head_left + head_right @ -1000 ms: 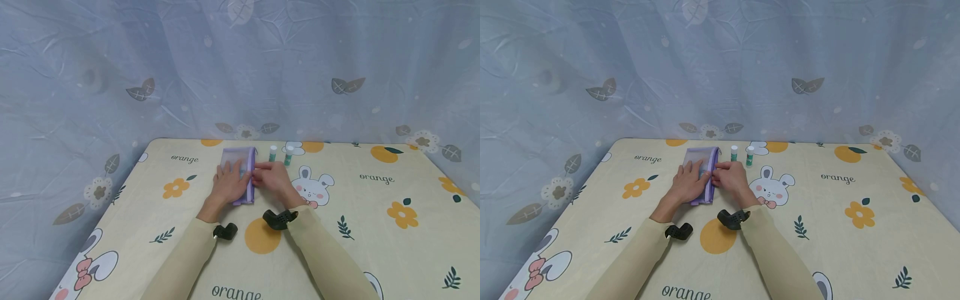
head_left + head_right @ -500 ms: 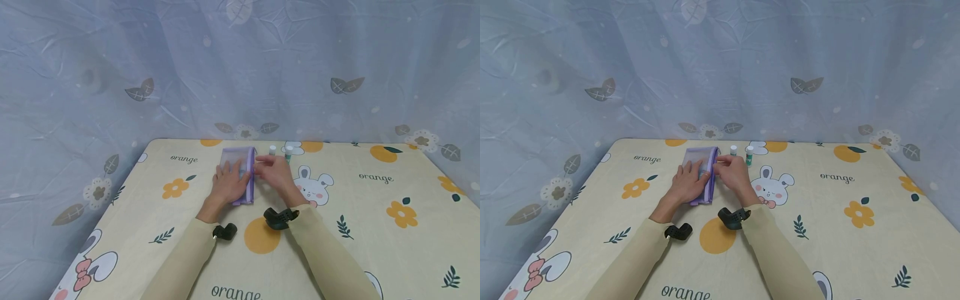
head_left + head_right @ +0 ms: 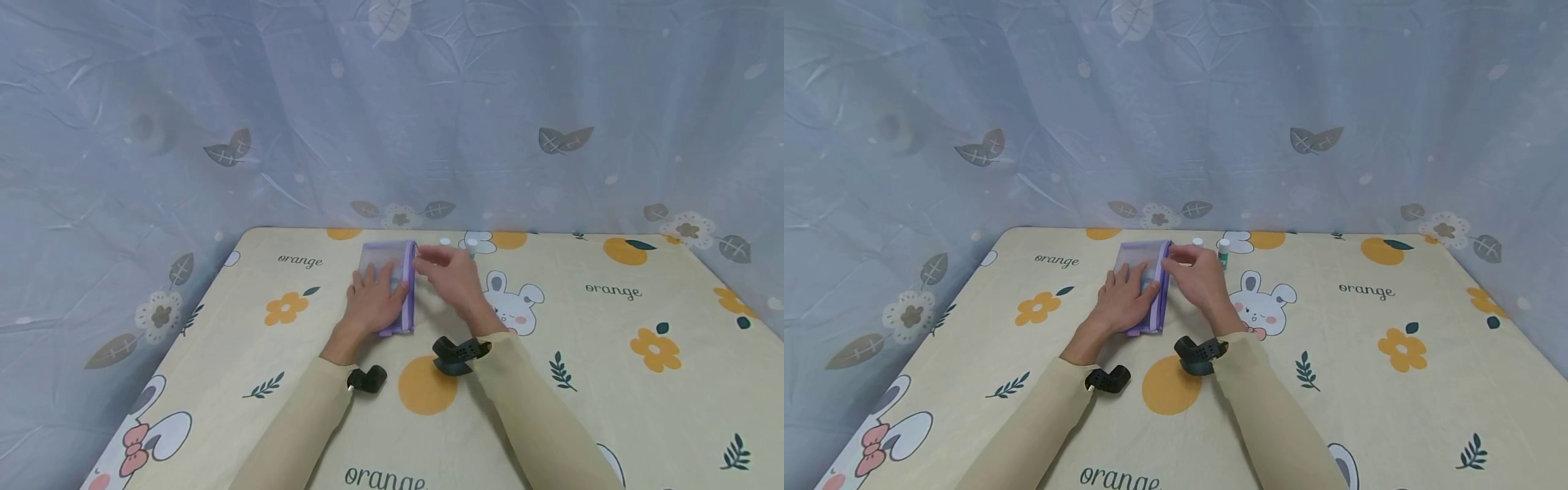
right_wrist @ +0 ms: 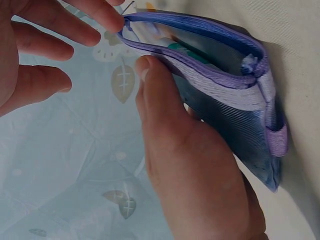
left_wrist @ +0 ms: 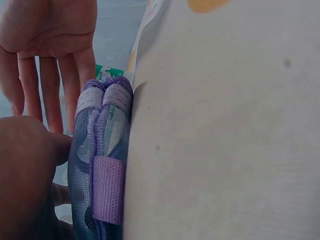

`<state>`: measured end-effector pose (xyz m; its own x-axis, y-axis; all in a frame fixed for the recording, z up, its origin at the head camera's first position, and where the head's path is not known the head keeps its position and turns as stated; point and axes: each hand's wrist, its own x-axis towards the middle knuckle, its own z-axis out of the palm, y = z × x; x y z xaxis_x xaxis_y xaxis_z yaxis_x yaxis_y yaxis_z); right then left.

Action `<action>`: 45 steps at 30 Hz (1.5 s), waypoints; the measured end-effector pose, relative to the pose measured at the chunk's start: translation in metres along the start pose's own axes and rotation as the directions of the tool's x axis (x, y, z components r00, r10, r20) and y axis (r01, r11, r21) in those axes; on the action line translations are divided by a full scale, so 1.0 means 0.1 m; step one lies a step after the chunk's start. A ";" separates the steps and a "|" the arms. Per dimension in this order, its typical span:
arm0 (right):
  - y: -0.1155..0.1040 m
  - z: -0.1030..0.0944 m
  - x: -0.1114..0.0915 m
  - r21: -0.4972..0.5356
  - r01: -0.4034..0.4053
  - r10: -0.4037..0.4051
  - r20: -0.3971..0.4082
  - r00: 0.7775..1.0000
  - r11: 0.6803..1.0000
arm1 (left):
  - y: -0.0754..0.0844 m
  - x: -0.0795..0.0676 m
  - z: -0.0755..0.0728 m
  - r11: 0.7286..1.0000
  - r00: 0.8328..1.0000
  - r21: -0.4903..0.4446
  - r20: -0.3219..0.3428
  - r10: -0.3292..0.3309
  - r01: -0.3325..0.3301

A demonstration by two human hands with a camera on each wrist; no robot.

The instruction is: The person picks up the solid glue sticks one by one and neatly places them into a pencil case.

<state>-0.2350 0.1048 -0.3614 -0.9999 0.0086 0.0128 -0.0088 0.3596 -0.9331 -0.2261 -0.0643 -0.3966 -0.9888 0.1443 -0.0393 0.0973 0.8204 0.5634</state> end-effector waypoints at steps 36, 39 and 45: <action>-0.11 -0.34 -0.01 0.079 0.091 -0.083 -0.095 0.992 0.993 | 0.00 -0.03 -0.01 1.000 1.000 -0.005 0.008 0.014 -0.014; -0.11 -0.37 -0.02 0.099 0.084 -0.074 -0.099 0.992 0.992 | 0.00 -0.03 -0.01 1.000 1.000 -0.010 0.006 0.015 -0.015; -0.12 -0.43 -0.01 0.128 0.059 -0.045 -0.114 0.993 0.990 | -0.01 -0.03 -0.01 1.000 1.000 -0.016 0.005 0.015 -0.015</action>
<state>-0.2330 0.1401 -0.3348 -0.9906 0.0986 0.0952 -0.0696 0.2369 -0.9690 -0.2234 -0.0656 -0.3961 -0.9867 0.1591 -0.0347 0.1103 0.8095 0.5766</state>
